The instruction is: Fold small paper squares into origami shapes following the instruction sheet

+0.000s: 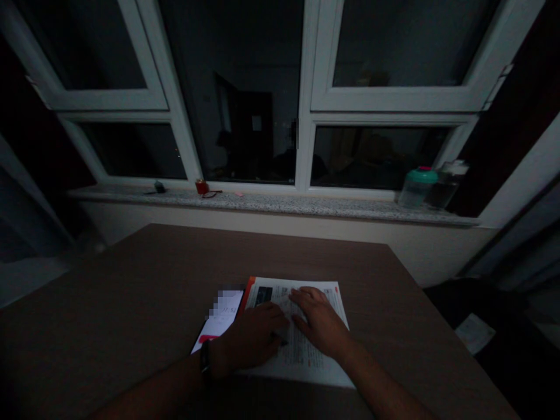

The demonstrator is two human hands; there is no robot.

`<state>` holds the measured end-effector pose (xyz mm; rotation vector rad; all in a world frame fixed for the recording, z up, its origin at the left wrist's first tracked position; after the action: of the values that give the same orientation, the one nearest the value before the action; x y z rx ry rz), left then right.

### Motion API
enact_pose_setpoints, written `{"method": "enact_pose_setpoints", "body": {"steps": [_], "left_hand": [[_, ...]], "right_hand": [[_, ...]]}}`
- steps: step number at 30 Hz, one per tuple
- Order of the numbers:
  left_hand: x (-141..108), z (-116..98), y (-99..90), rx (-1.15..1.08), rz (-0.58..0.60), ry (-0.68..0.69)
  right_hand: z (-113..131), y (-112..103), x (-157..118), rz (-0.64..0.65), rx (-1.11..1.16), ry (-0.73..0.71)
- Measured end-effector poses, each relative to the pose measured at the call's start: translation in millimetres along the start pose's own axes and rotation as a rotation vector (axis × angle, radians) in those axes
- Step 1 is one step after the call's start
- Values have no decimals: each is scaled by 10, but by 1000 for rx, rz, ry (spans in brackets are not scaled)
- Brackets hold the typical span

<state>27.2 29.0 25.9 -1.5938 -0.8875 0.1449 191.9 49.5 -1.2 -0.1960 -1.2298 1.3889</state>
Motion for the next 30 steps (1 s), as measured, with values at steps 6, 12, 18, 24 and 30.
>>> {"method": "enact_pose_setpoints", "body": {"steps": [6,12,18,24,30], "left_hand": [[-13,11,18,-3,-5,-3],[-22,20,10,-51,-45,-35],[8,31,-17,-85,-51,-37],[10,45,-5,-67,-38,-29],[16,66,-10,-67,-37,-38]], "right_hand": [[29,-63,26,-65,-16,-62],[53,-53,23,-52,-51,-66],[-135,-118,34,-206,-147,138],[-103,-35,11,-158,75,115],[-47,-13,8,-145,126,111]]}}
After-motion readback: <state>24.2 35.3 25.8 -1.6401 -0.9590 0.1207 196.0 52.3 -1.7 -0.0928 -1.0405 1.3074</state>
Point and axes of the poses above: each hand's wrist, its own x-axis towards the middle knuckle, its own y-axis out of the palm, z = x × y, the point moved 5 cm from there along x, towards the middle knuckle, and after that the axes turned 15 degrees about -z, right-handed, at the moved point
